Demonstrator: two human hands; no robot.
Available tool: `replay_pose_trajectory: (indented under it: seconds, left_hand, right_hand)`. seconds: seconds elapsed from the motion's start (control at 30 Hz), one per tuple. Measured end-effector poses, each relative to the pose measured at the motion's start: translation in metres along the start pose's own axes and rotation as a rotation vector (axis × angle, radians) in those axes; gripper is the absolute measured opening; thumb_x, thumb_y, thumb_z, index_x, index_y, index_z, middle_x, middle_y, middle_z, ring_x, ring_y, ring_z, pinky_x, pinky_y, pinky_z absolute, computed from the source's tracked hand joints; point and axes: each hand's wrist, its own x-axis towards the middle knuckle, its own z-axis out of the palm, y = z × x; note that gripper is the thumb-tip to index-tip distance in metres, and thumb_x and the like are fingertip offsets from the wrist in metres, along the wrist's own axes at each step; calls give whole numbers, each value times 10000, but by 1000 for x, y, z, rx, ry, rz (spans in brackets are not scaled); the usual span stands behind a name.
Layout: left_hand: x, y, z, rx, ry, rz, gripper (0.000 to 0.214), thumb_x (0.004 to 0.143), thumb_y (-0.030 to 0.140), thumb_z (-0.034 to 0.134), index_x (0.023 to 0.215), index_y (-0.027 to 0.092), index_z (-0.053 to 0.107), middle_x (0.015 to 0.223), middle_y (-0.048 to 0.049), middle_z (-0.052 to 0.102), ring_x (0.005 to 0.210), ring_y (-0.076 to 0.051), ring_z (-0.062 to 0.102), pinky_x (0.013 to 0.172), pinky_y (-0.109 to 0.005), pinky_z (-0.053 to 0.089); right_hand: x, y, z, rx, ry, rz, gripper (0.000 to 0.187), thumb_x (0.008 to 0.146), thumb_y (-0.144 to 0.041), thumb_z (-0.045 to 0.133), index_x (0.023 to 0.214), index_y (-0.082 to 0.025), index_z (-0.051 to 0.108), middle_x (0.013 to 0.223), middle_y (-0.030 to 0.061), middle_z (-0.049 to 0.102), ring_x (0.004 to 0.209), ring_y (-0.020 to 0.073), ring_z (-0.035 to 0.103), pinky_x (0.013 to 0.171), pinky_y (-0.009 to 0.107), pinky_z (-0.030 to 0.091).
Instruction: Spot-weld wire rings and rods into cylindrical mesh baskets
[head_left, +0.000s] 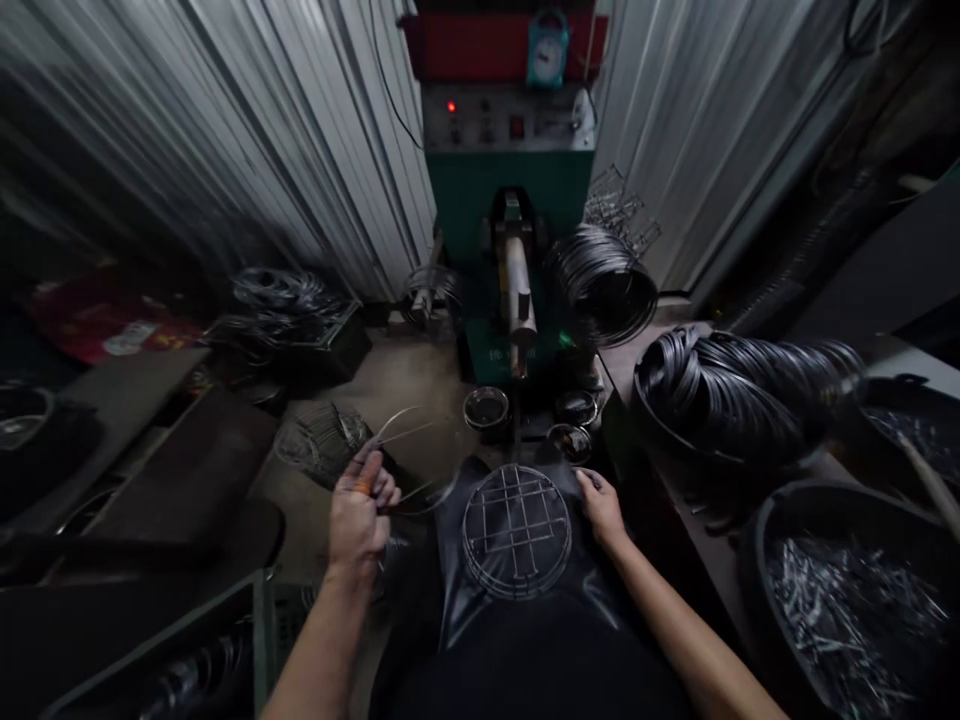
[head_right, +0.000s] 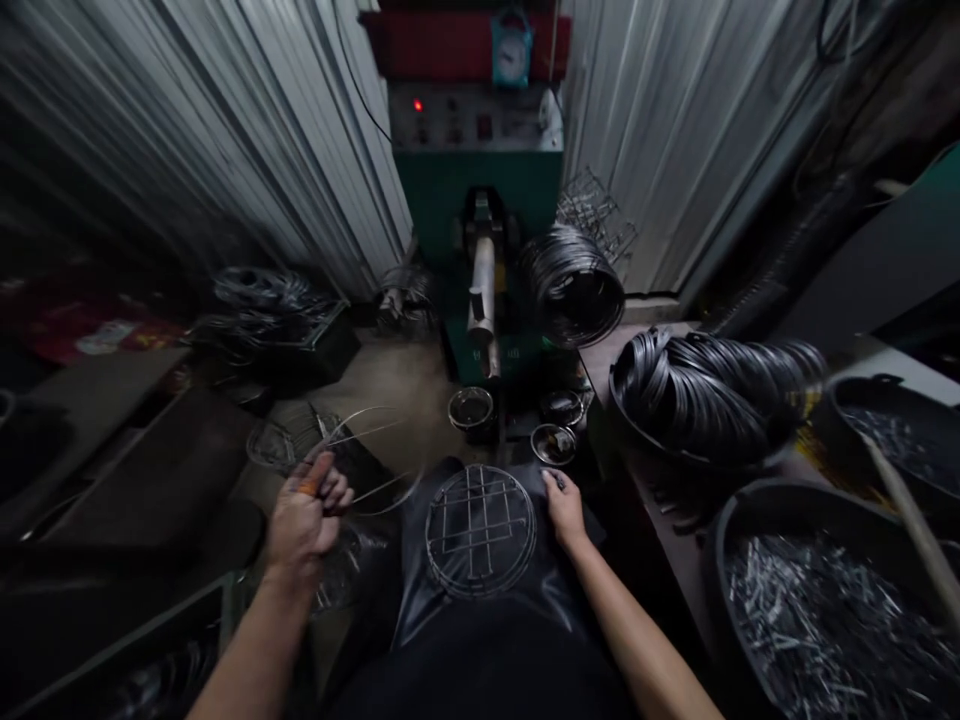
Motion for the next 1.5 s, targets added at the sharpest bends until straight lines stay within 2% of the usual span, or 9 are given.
replay_pose_trajectory:
  seconds: [0.1, 0.23, 0.4, 0.5, 0.7, 0.83, 1.0, 1.33, 1.5]
  left_hand:
    - [-14, -7, 35, -187, -93, -125, 333, 628, 274, 743, 620, 180, 424, 455, 118, 320, 348, -19, 265, 344, -149, 217]
    - [-31, -30, 60, -317, -136, -287, 358, 691, 240, 702, 599, 180, 362, 462, 113, 300, 343, -14, 251, 339, -151, 190]
    - [-48, -47, 66, -393, -157, -355, 290, 696, 243, 703, 627, 175, 429, 479, 104, 322, 373, -15, 306, 367, -148, 256]
    - [-55, -43, 62, -355, -225, -307, 216, 683, 273, 715, 805, 196, 553, 654, 64, 515, 552, -46, 503, 527, -183, 430]
    - [-37, -45, 32, 186, -399, -375, 600, 645, 331, 735, 1176, 155, 519, 798, -7, 632, 645, -104, 598, 632, -237, 485]
    - [-22, -69, 8, 635, -426, -210, 634, 685, 424, 655, 1221, 117, 510, 965, -83, 680, 915, -221, 633, 853, -350, 477]
    - [-25, -84, -7, 1084, -430, -46, 535, 751, 405, 531, 1209, 130, 550, 1093, -104, 670, 1051, -270, 597, 936, -387, 429]
    - [-40, -100, -18, 1034, -468, -57, 634, 747, 493, 540, 1291, 174, 477, 1078, -33, 679, 1130, -239, 548, 971, -352, 407]
    - [-44, -104, -22, 1054, -494, -89, 585, 836, 511, 406, 1341, 215, 409, 1259, -56, 580, 1230, -235, 465, 997, -352, 371]
  right_hand:
    - [-17, -35, 1, -31, -128, -120, 409, 743, -496, 567, 923, -153, 700, 932, 101, 701, 915, 253, 617, 838, 355, 456]
    - [-50, -65, 6, -74, -346, -148, 399, 766, -488, 565, 972, -172, 694, 823, 70, 709, 795, 227, 640, 753, 331, 492]
    - [-65, -61, 13, -17, -229, -97, 342, 759, -506, 566, 824, -183, 655, 704, 35, 663, 691, 186, 609, 641, 276, 485]
    - [-56, -60, 12, 3, -169, -77, 313, 780, -489, 530, 796, -191, 623, 672, 18, 632, 646, 165, 586, 608, 257, 470]
    - [-21, -61, 10, -160, -235, -142, 254, 755, -388, 521, 822, -169, 631, 704, 30, 638, 660, 168, 580, 642, 269, 463]
    - [-11, -47, 17, -339, -285, -251, 270, 764, -317, 501, 960, -199, 645, 755, 26, 677, 698, 184, 619, 674, 287, 476]
    - [-9, -33, 17, -396, -328, -360, 259, 789, -291, 508, 976, -246, 681, 939, 43, 714, 874, 223, 654, 816, 349, 485]
    - [-6, -23, -7, -151, -559, -74, 480, 691, -401, 689, 1122, -196, 642, 1106, 71, 672, 1051, 259, 605, 962, 448, 419]
    - [-10, -16, -6, -69, -520, -2, 457, 699, -401, 682, 1115, -214, 646, 1136, 60, 659, 1106, 254, 570, 1010, 456, 365]
